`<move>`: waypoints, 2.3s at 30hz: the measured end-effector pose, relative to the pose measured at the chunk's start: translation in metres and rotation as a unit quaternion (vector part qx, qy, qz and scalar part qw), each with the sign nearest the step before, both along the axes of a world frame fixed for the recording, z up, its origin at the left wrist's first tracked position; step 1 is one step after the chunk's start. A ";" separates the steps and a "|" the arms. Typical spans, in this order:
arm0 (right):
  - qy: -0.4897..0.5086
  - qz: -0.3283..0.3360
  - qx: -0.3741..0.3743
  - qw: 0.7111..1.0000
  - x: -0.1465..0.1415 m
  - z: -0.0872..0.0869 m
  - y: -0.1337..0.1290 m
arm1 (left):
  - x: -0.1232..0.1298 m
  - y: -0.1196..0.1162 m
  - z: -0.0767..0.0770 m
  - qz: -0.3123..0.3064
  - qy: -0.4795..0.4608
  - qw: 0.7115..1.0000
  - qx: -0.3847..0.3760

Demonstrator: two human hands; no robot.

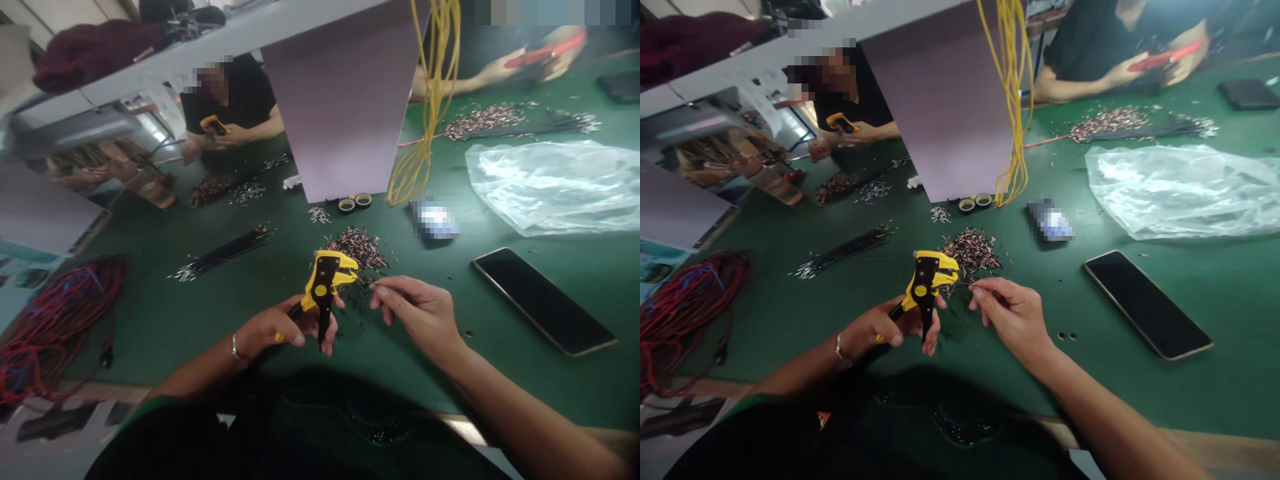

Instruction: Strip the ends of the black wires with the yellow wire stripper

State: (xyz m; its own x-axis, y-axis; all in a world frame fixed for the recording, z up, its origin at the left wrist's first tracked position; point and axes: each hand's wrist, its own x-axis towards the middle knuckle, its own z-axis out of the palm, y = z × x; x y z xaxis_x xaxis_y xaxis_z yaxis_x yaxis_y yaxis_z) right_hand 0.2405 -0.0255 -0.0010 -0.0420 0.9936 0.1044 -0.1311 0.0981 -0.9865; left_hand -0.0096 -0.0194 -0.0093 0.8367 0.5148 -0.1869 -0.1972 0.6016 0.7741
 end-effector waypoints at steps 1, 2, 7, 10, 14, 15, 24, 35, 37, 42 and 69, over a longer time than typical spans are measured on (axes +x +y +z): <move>-0.003 -0.001 0.000 1.000 0.000 0.001 0.000 | 0.000 0.000 0.000 -0.006 -0.003 1.000 0.000; -0.007 -0.001 0.000 1.000 0.000 0.002 0.000 | 0.001 0.000 0.000 -0.008 -0.004 1.000 0.001; -0.040 -0.006 0.010 0.999 0.001 0.004 0.002 | 0.003 -0.002 0.003 0.005 -0.006 1.000 -0.002; -0.059 -0.006 0.005 0.998 0.001 0.004 0.002 | 0.004 -0.003 0.003 0.000 -0.012 1.000 -0.010; -0.069 -0.006 -0.004 0.998 0.000 0.005 0.003 | 0.004 -0.003 0.003 -0.003 -0.005 1.000 -0.013; -0.070 -0.006 -0.005 0.998 0.000 0.005 0.003 | 0.004 -0.003 0.003 -0.002 -0.002 1.000 -0.014; -0.071 0.011 -0.006 0.997 0.000 0.006 0.002 | 0.006 -0.007 0.007 0.007 0.017 1.000 -0.012; -0.074 0.011 0.004 0.997 0.000 0.005 0.002 | 0.006 -0.008 0.008 0.012 0.024 1.000 -0.004; -0.076 0.013 0.006 0.997 0.000 0.005 0.002 | 0.006 -0.009 0.009 0.016 0.026 1.000 0.001; -0.081 0.014 0.009 0.997 0.000 0.004 0.002 | 0.005 -0.010 0.009 0.021 0.037 0.999 0.004; -0.081 0.021 0.013 0.996 0.000 0.000 0.002 | 0.005 -0.011 0.014 0.027 0.046 0.999 -0.006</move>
